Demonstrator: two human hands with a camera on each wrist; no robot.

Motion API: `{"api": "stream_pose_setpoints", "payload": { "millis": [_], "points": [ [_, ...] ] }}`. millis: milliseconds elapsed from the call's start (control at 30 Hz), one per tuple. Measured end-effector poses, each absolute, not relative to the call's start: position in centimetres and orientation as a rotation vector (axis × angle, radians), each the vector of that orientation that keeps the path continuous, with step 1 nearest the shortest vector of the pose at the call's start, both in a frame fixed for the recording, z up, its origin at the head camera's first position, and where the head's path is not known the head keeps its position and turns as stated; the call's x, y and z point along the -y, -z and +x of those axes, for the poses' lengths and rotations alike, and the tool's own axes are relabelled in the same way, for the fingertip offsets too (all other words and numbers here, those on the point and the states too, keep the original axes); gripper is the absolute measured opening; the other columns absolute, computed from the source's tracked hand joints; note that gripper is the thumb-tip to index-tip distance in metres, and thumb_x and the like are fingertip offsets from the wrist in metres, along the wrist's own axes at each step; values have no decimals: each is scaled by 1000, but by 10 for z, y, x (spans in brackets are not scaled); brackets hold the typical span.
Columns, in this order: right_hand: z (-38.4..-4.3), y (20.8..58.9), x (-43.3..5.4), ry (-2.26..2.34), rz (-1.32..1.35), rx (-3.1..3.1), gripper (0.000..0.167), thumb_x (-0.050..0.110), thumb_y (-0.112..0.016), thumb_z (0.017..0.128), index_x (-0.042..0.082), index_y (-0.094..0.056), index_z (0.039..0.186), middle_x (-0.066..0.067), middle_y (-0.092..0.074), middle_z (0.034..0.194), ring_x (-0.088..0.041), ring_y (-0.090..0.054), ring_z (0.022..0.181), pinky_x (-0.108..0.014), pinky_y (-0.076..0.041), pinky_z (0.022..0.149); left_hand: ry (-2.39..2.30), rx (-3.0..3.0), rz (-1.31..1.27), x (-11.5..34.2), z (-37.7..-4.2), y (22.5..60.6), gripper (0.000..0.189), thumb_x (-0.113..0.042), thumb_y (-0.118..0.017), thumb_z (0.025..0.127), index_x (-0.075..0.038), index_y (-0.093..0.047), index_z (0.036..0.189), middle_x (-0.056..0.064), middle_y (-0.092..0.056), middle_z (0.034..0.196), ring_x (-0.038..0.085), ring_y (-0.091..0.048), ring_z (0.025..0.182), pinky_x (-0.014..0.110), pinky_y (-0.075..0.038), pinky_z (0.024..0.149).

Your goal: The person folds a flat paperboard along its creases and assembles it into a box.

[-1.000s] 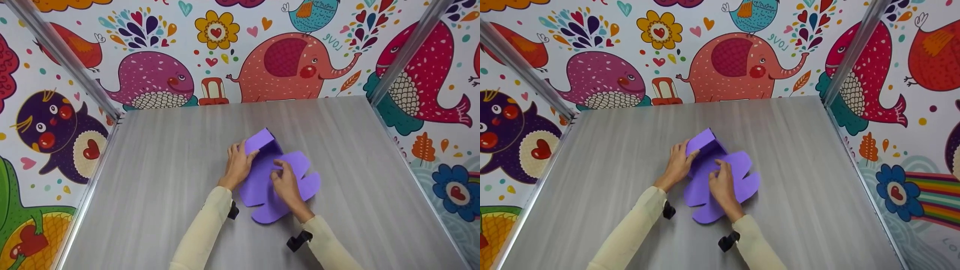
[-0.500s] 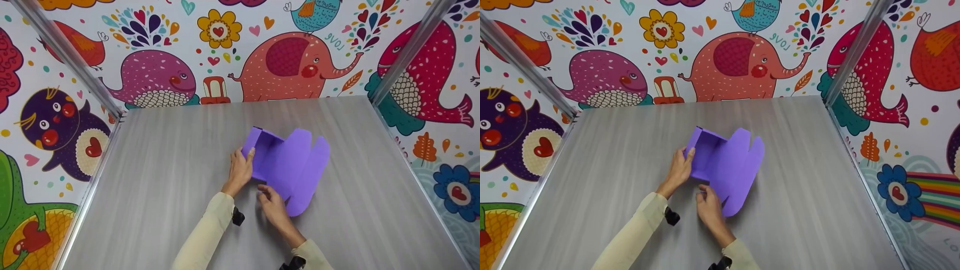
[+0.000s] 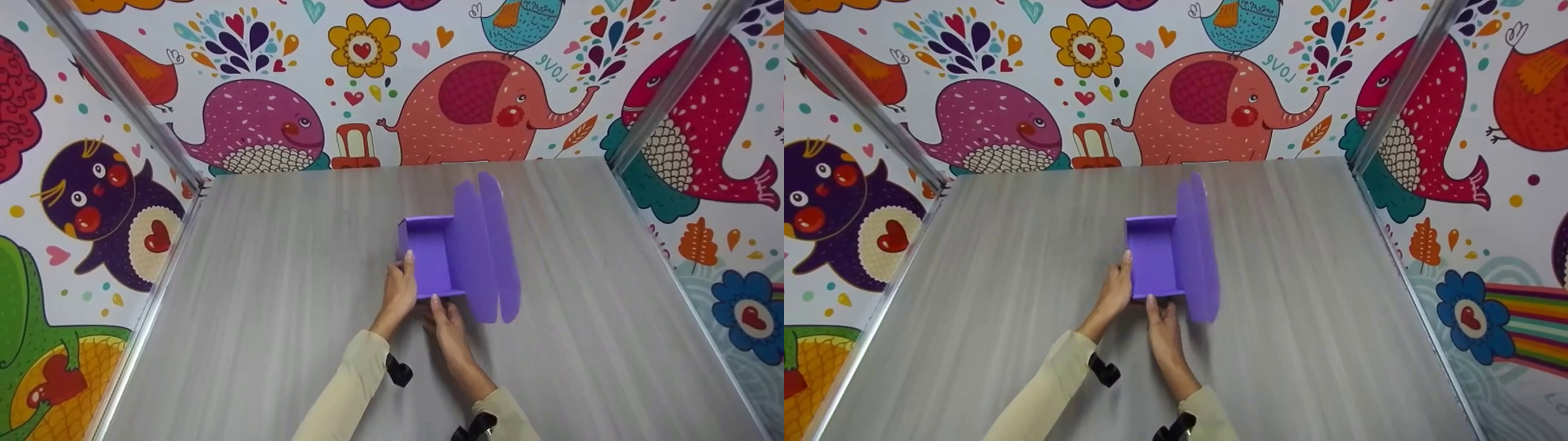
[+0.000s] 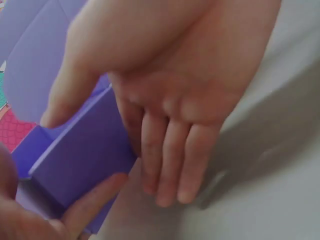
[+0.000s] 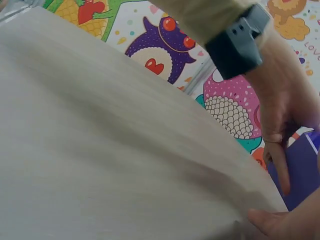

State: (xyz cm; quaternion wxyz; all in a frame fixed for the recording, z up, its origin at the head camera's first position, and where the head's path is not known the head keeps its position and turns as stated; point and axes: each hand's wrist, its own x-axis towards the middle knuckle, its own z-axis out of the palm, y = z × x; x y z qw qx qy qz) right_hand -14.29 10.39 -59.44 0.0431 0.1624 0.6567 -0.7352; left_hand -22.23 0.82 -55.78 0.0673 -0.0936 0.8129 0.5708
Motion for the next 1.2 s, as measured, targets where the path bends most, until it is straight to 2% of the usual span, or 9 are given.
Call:
{"api": "stream_pose_setpoints", "payload": {
  "millis": [167,267,367,433,633,733,867,1033,1200],
  "points": [
    [-150,597,-107,2355,543,-1946,55,35,-44,107,-4,-33,145,-14,-70,112,-17,-70,99,-35,-56,92,-1770,-2434,-327,-13,-209,562,64,-46,-31,108,11,-43,134,30,-57,128,40,-56,123,51,-43,109],
    [-152,597,-109,2416,556,-1898,59,32,-44,107,-4,-27,149,-10,-68,111,-10,-69,86,-29,-56,85,-1802,-2427,-362,-15,-202,566,64,-44,-31,109,13,-41,137,32,-56,131,41,-55,126,52,-43,110],
    [-156,596,-114,2461,575,-1870,65,33,-44,107,-5,-20,154,-21,-58,133,-16,-66,102,-29,-57,87,-1855,-2389,-388,-17,-197,569,65,-43,-33,109,15,-38,139,34,-55,132,41,-54,126,52,-44,109],
    [-159,596,-118,2462,591,-1868,67,34,-44,107,-4,-18,155,-26,-48,144,-19,-61,114,-29,-56,87,-1923,-2317,-399,-18,-193,570,65,-42,-35,109,14,-35,140,34,-52,133,42,-56,123,50,-53,99],
    [-166,593,-135,2413,564,-1918,62,33,-43,107,-4,-28,154,-29,-46,148,-25,-56,127,-29,-54,94,-2065,-2110,-362,-15,-183,571,68,-40,-36,109,12,-20,150,37,-41,142,43,-63,110,47,-62,68],
    [-169,589,-146,2382,537,-1947,63,33,-48,105,-4,-31,153,-30,-49,146,-24,-60,123,-31,-55,96,-2002,-2164,-320,-6,-179,578,71,-41,-38,108,10,-17,153,34,-48,137,39,-66,105,45,-62,75],
    [-172,588,-161,2311,514,-1994,62,31,-56,103,-3,-38,151,-31,-56,139,-20,-69,107,-35,-59,91,-1931,-2286,-259,10,-175,591,71,-38,-43,107,9,-19,154,32,-51,138,38,-62,115,48,-56,92],
    [-175,590,-174,2226,515,-2066,59,30,-60,101,-1,-44,149,-30,-62,131,-18,-72,96,-38,-61,86,-1901,-2351,-193,30,-173,601,75,-40,-51,104,7,-22,155,30,-35,156,43,-45,139,54,-39,114],
    [-180,593,-185,2130,521,-2150,59,34,-61,100,-1,-48,146,-28,-66,126,-15,-73,88,-42,-61,84,-1899,-2330,-140,38,-177,598,86,-41,-58,100,5,-14,158,28,-24,162,42,-28,150,53,-28,122]
  ]
}}
